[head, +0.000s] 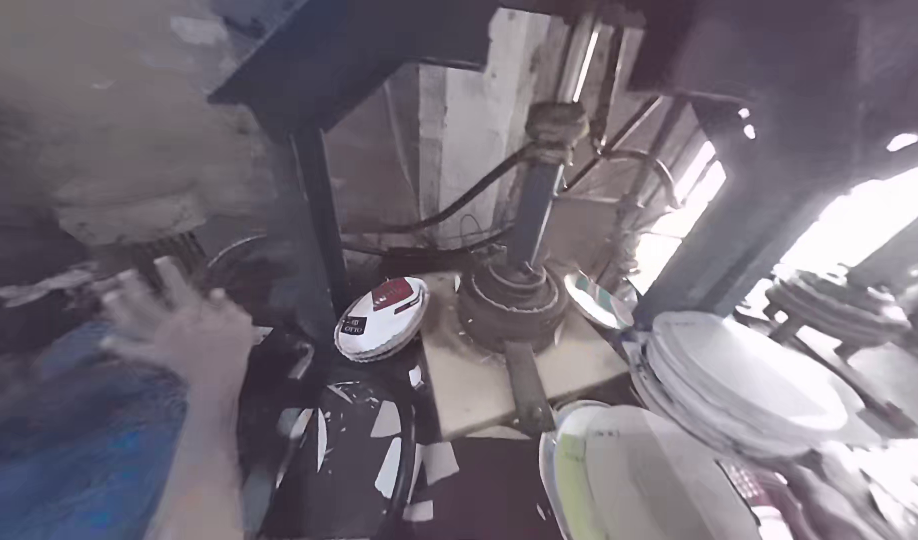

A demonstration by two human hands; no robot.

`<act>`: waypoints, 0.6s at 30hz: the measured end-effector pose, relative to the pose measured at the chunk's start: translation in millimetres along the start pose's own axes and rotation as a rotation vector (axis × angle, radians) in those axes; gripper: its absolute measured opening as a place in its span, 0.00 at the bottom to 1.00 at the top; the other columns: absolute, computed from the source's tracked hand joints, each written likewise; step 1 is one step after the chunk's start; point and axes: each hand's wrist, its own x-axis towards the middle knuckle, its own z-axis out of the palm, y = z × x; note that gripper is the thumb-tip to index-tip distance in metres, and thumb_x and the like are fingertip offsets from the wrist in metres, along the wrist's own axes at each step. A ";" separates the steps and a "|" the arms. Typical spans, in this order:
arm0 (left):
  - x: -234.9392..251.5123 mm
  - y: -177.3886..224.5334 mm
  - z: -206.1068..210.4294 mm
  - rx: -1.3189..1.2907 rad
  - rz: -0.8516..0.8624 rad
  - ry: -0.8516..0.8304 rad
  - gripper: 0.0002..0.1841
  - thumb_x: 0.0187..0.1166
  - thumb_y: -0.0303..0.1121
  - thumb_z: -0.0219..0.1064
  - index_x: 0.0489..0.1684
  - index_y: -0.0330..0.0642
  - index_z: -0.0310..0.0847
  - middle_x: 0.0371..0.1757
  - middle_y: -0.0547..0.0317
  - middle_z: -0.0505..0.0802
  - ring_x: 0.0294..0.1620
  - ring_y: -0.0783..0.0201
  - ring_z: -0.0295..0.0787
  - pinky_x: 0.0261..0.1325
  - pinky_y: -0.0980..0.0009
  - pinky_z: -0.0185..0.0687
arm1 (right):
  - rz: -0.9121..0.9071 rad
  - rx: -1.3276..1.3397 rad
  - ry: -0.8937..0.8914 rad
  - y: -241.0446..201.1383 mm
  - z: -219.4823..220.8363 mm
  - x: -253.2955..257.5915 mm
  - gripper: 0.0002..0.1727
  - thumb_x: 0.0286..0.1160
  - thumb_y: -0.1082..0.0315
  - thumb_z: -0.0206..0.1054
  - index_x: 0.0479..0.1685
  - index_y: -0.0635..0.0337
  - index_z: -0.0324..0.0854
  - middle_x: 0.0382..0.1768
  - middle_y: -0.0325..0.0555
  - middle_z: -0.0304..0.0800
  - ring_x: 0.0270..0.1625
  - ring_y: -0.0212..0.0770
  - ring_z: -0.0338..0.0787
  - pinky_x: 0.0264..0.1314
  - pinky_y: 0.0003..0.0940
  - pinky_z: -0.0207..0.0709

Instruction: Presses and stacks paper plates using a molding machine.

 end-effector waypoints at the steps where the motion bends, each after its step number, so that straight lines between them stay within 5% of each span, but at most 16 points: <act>1: 28.6 -28.2 47.7 -0.064 0.154 0.205 0.32 0.88 0.37 0.51 0.93 0.40 0.51 0.92 0.32 0.56 0.92 0.28 0.42 0.80 0.19 0.33 | -0.065 -0.012 0.050 -7.5 -11.5 4.0 0.30 0.93 0.52 0.48 0.74 0.72 0.75 0.66 0.75 0.83 0.66 0.73 0.85 0.70 0.70 0.71; 3: 51.0 -39.8 78.5 -0.108 0.201 0.187 0.35 0.79 0.32 0.63 0.89 0.42 0.59 0.90 0.31 0.59 0.92 0.26 0.40 0.75 0.12 0.25 | -0.255 0.047 0.113 -33.9 -26.3 19.5 0.24 0.91 0.61 0.52 0.71 0.75 0.75 0.58 0.73 0.87 0.55 0.66 0.90 0.61 0.62 0.80; 6: 52.0 -27.0 59.1 -0.046 0.098 -0.069 0.43 0.77 0.31 0.70 0.94 0.50 0.49 0.94 0.38 0.49 0.94 0.29 0.31 0.77 0.15 0.26 | -0.508 0.095 0.050 -105.8 -29.4 39.1 0.20 0.86 0.68 0.57 0.67 0.73 0.80 0.49 0.69 0.91 0.46 0.63 0.93 0.51 0.60 0.83; 9: 60.2 -41.6 85.5 -0.050 0.184 0.110 0.44 0.72 0.33 0.71 0.94 0.51 0.52 0.92 0.36 0.56 0.92 0.26 0.40 0.74 0.12 0.28 | -0.725 -0.039 0.201 -163.3 4.4 77.3 0.15 0.81 0.66 0.62 0.56 0.65 0.88 0.38 0.61 0.94 0.35 0.63 0.94 0.39 0.65 0.84; 12: 49.9 -34.0 72.8 -0.067 0.171 0.064 0.45 0.73 0.32 0.71 0.94 0.49 0.51 0.92 0.34 0.55 0.92 0.27 0.38 0.75 0.13 0.28 | -0.806 -0.210 0.387 -202.6 39.2 107.5 0.13 0.81 0.65 0.64 0.50 0.61 0.91 0.32 0.61 0.93 0.28 0.66 0.92 0.25 0.65 0.80; 18: 43.6 -29.6 62.7 -0.077 0.151 0.024 0.42 0.73 0.32 0.72 0.92 0.48 0.57 0.92 0.36 0.57 0.93 0.29 0.38 0.77 0.15 0.27 | -0.783 -0.270 0.388 -234.0 48.9 113.2 0.10 0.80 0.69 0.67 0.52 0.62 0.90 0.36 0.64 0.94 0.31 0.70 0.93 0.26 0.66 0.80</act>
